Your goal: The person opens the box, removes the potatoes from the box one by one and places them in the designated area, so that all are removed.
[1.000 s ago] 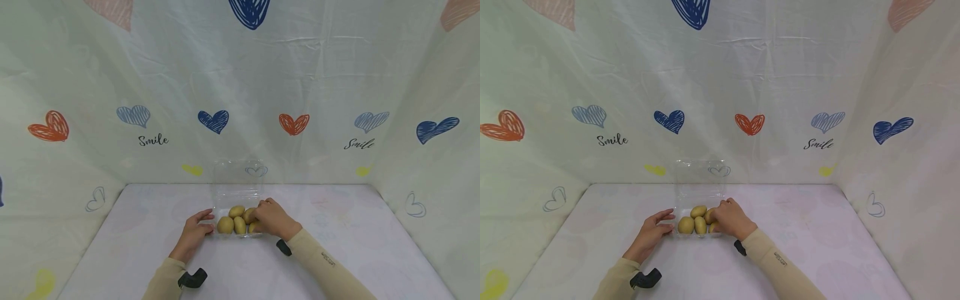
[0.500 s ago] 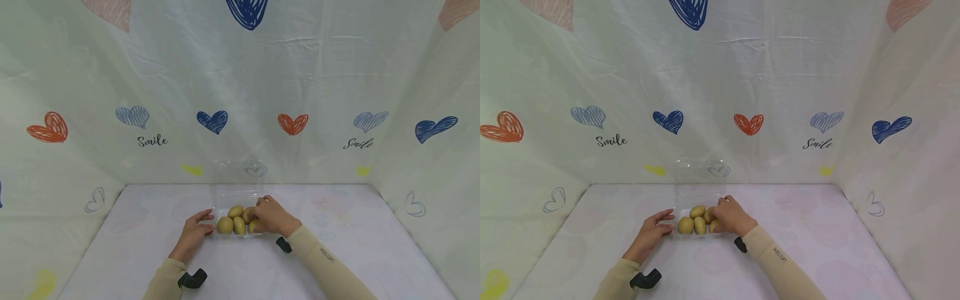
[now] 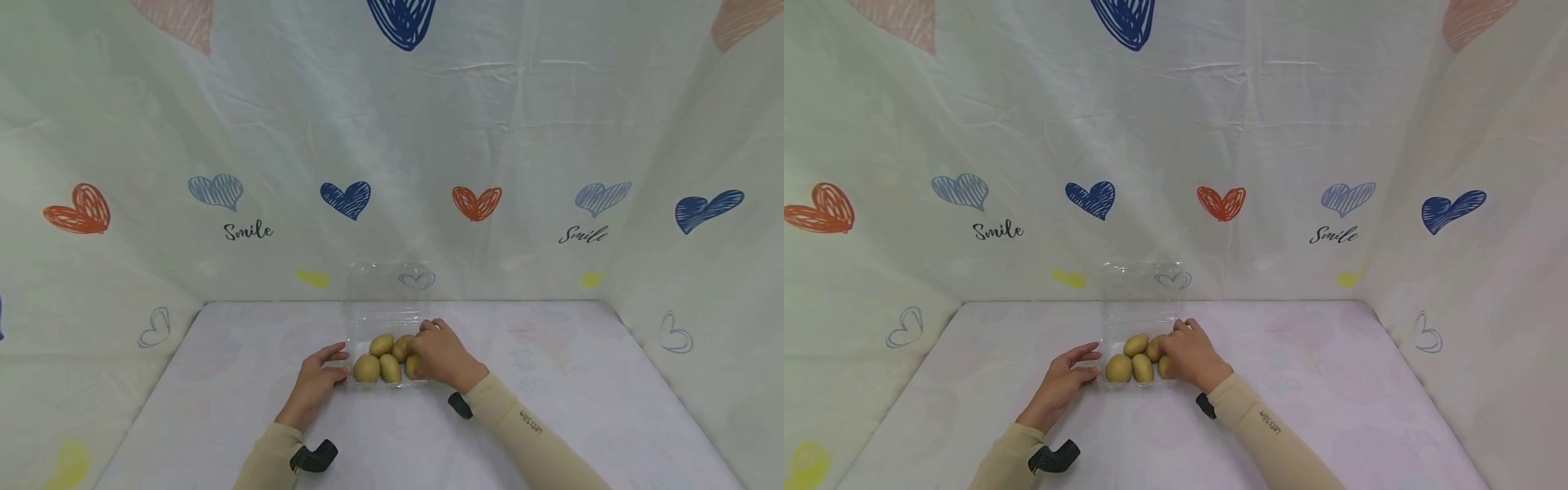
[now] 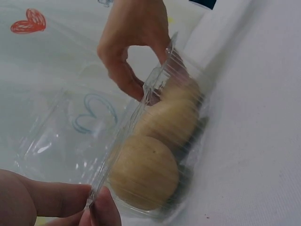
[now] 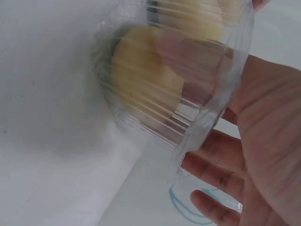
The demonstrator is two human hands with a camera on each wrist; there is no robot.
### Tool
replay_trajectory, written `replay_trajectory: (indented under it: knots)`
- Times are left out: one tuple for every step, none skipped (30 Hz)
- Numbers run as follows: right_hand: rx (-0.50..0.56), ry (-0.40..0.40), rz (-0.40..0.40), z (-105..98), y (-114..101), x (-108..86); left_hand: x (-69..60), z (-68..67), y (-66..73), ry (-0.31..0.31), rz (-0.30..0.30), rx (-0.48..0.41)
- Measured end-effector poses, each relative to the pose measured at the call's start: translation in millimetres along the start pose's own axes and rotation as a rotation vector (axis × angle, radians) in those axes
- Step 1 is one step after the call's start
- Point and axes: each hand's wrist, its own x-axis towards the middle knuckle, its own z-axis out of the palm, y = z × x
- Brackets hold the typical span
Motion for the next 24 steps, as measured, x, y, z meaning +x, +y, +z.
replay_trajectory:
  knots:
    - [-0.017, 0.001, 0.003, -1, -1, 0.5, 0.3, 0.2, 0.0, 0.001, 0.002, 0.000]
    - [-0.026, -0.001, 0.006, -1, -2, 0.9, 0.4, 0.3, 0.1, 0.002, 0.003, 0.000]
    - [-0.033, -0.006, 0.010, -2, -2, 1.3, 0.4, 0.5, 0.4, 0.003, 0.003, 0.001]
    - [-0.042, -0.010, 0.011, -2, -3, 1.6, 0.4, 0.6, 0.8, 0.004, 0.003, 0.003]
    - [-0.043, -0.012, 0.012, -2, -4, 2.0, 0.5, 0.8, 1.0, 0.005, 0.003, 0.005]
    - [-0.045, -0.013, 0.011, -2, -4, 2.5, 0.6, 0.9, 1.2, 0.005, 0.001, 0.007]
    - [-0.047, -0.015, 0.009, -1, -5, 2.8, 0.8, 1.0, 1.3, 0.005, -0.001, 0.010]
    - [-0.048, -0.021, 0.009, -1, -6, 3.1, 0.8, 1.0, 1.5, 0.004, -0.004, 0.012]
    - [-0.055, -0.024, 0.006, -1, -6, 3.5, 0.9, 1.1, 1.5, 0.003, -0.004, 0.012]
    - [-0.058, -0.025, -0.002, -1, -6, 3.9, 1.2, 1.0, 1.3, 0.003, -0.004, 0.013]
    - [-0.060, -0.026, -0.009, -1, -6, 4.2, 1.4, 1.0, 0.9, 0.003, -0.005, 0.013]
    - [-0.062, -0.027, -0.018, -1, -6, 4.4, 1.4, 0.8, 0.5, 0.003, -0.005, 0.015]
    - [-0.066, -0.029, -0.027, 0, -5, 4.4, 1.4, 0.6, 0.0, 0.004, -0.006, 0.016]
    - [-0.065, -0.029, -0.036, 0, -4, 4.4, 1.2, 0.4, -0.5, 0.005, -0.006, 0.017]
    - [-0.060, -0.023, -0.044, 0, -3, 4.3, 1.1, 0.2, -1.1, 0.005, -0.005, 0.018]
    - [-0.051, -0.017, -0.049, 1, -2, 3.8, 0.9, 0.0, -1.5, 0.006, -0.006, 0.018]
    - [-0.042, -0.005, -0.053, 1, 0, 3.2, 0.5, -0.1, -1.7, 0.005, -0.004, 0.018]
    - [-0.036, 0.011, -0.058, 2, 2, 2.5, 0.2, -0.2, -1.8, 0.004, -0.002, 0.017]
    - [-0.034, 0.026, -0.063, 3, 4, 1.6, 0.0, -0.2, -1.7, 0.004, -0.001, 0.014]
    - [-0.031, 0.046, -0.069, 3, 6, 0.5, -0.1, 0.0, -1.5, 0.003, 0.002, 0.012]
    - [-0.034, 0.072, -0.081, 4, 8, -0.6, -0.1, 0.1, -1.0, 0.002, 0.005, 0.009]
    - [-0.034, 0.094, -0.092, 4, 10, -1.9, -0.3, 0.3, -0.5, 0.002, 0.006, 0.009]
    - [-0.033, 0.119, -0.105, 4, 12, -3.2, -0.4, 0.4, 0.1, 0.003, 0.006, 0.009]
    - [-0.031, 0.141, -0.120, 4, 13, -4.6, -0.5, 0.6, 0.5, 0.004, 0.005, 0.010]
